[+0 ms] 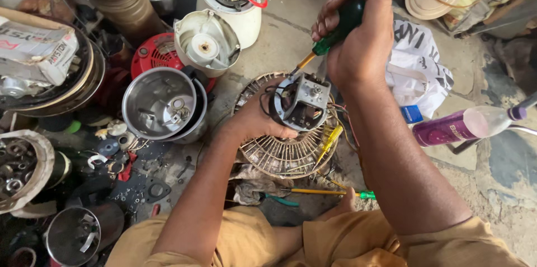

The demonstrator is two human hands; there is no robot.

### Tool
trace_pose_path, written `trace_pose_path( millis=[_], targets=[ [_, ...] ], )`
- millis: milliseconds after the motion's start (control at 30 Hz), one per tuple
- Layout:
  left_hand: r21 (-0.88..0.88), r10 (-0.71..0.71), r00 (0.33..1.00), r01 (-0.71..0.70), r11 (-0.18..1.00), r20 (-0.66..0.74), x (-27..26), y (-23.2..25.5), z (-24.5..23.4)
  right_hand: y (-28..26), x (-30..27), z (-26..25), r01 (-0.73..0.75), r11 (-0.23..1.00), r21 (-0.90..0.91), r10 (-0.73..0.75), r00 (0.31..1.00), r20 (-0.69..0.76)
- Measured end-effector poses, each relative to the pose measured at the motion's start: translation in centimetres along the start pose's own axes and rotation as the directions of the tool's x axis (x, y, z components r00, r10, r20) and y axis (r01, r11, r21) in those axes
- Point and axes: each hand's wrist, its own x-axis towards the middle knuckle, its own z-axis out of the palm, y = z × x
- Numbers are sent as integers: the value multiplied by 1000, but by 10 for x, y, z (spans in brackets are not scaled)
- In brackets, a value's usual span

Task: The person repairs a fan motor by using a screwdriver to tighten and loosen screws on its housing. The person handles the motor, a fan cage, and various electrical components while sitting on the floor.

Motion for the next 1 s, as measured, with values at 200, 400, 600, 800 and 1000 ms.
trace_pose_path(
  millis=[200, 400, 600, 800, 1000],
  targets=[
    [-45, 66, 998, -66, 997, 5, 1, 0, -1, 0, 1, 11, -43, 997, -61, 42, 999, -12],
    [-45, 27, 1000, -27, 999, 3, 1, 3, -1, 10, -10, 17, 128, 943, -307, -118, 992, 51],
    [-40, 37, 999, -38, 998, -3, 0, -1, -1, 22, -15, 10, 188, 953, -237, -200, 979, -28],
    [27, 78, 996, -78, 997, -30, 2, -12, 3, 18, -17, -1, 133, 991, -3, -132, 989, 64],
    [138, 61, 997, -54, 989, -52, 2, -3, 2, 27, -7, 9, 187, 979, -75, -196, 970, -142]
  ],
)
